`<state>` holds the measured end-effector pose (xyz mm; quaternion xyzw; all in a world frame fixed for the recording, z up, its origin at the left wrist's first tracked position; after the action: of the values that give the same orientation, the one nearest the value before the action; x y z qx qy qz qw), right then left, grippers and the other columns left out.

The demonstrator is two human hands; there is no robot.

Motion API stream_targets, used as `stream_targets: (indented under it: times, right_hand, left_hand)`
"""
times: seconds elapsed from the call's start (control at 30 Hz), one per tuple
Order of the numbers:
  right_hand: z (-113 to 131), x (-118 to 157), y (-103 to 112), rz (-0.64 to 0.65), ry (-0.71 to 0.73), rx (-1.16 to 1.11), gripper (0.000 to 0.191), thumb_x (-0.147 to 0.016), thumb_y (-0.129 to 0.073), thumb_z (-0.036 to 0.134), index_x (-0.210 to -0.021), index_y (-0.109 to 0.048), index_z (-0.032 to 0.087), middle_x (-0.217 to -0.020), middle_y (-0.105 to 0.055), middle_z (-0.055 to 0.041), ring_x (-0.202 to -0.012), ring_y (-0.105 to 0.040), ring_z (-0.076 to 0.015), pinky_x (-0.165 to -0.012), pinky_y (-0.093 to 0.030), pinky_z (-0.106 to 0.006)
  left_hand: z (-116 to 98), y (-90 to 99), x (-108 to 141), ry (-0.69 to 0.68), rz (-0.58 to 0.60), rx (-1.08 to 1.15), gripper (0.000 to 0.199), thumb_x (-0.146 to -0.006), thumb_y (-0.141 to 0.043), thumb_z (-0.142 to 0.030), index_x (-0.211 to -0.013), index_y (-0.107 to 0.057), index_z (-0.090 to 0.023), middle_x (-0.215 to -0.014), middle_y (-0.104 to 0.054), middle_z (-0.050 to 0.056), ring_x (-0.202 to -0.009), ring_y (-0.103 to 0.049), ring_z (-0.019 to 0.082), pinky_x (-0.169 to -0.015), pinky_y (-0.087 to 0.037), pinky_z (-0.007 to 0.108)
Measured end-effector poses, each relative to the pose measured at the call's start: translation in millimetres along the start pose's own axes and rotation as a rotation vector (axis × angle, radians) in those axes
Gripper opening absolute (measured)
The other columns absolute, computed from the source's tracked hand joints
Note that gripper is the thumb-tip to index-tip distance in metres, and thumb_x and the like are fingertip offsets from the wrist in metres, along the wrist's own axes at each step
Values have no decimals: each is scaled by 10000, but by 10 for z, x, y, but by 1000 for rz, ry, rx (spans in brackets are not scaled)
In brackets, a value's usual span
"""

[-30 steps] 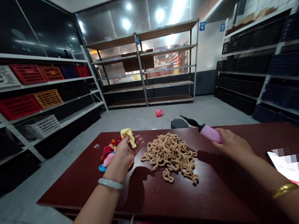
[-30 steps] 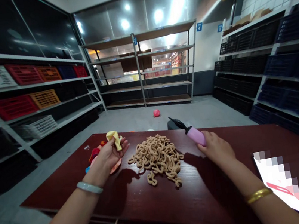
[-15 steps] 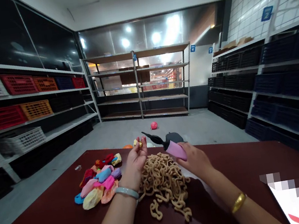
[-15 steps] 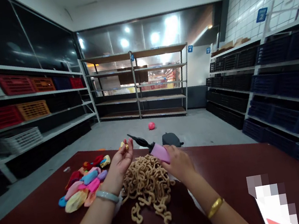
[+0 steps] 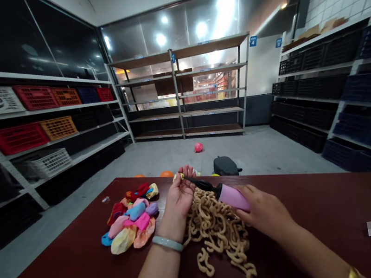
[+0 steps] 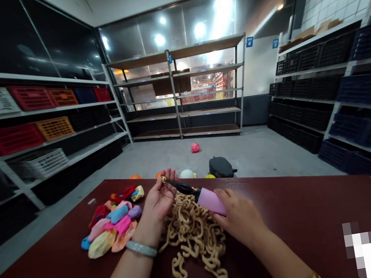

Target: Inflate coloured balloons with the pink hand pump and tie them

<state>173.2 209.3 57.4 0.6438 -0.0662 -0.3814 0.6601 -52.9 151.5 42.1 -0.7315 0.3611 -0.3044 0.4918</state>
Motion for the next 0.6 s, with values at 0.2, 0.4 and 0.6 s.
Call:
stream_targets:
  times: [0.2, 0.4, 0.6]
  right_hand:
    - [-19, 2, 42, -4, -13, 30, 489, -777, -578, 394, -1238, -516, 243, -1102, -621, -76, -900, -630, -258, -677, -446, -337]
    - [-16, -3, 65, -13, -4, 40, 496, -765, -589, 395, -1233, -527, 242, -1081, -623, -74, -879, -633, -261, -661, -453, -342]
    - [-20, -5, 49, -24, -5, 48, 510, -765, -597, 383, -1249, -515, 246, -1092, -620, -83, -901, -632, -257, -679, -465, -338]
  left_hand:
    - [39, 15, 25, -30, 3, -112, 129, -912, -484, -127, -948, -608, -130, -1083, -687, 122, -1039, -650, 235, -807, -562, 337]
    - [90, 2, 36, -107, 58, -239, 75, -884, -549, -141, -935, -602, -127, -1090, -683, 143, -1027, -657, 234, -873, -540, 352]
    - [199, -74, 119, -141, 96, -328, 81, -874, -583, -181, -932, -595, -125, -1074, -689, 153, -1012, -661, 222, -896, -522, 351]
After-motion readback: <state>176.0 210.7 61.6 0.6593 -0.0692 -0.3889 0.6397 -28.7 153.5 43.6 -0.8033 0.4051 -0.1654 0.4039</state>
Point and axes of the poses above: each hand's wrist, its own x-axis away from the middle knuckle, its own y-axis out of the back of the hand, z = x × y, the point moved 7 cm from there along -x, towards the middle knuckle
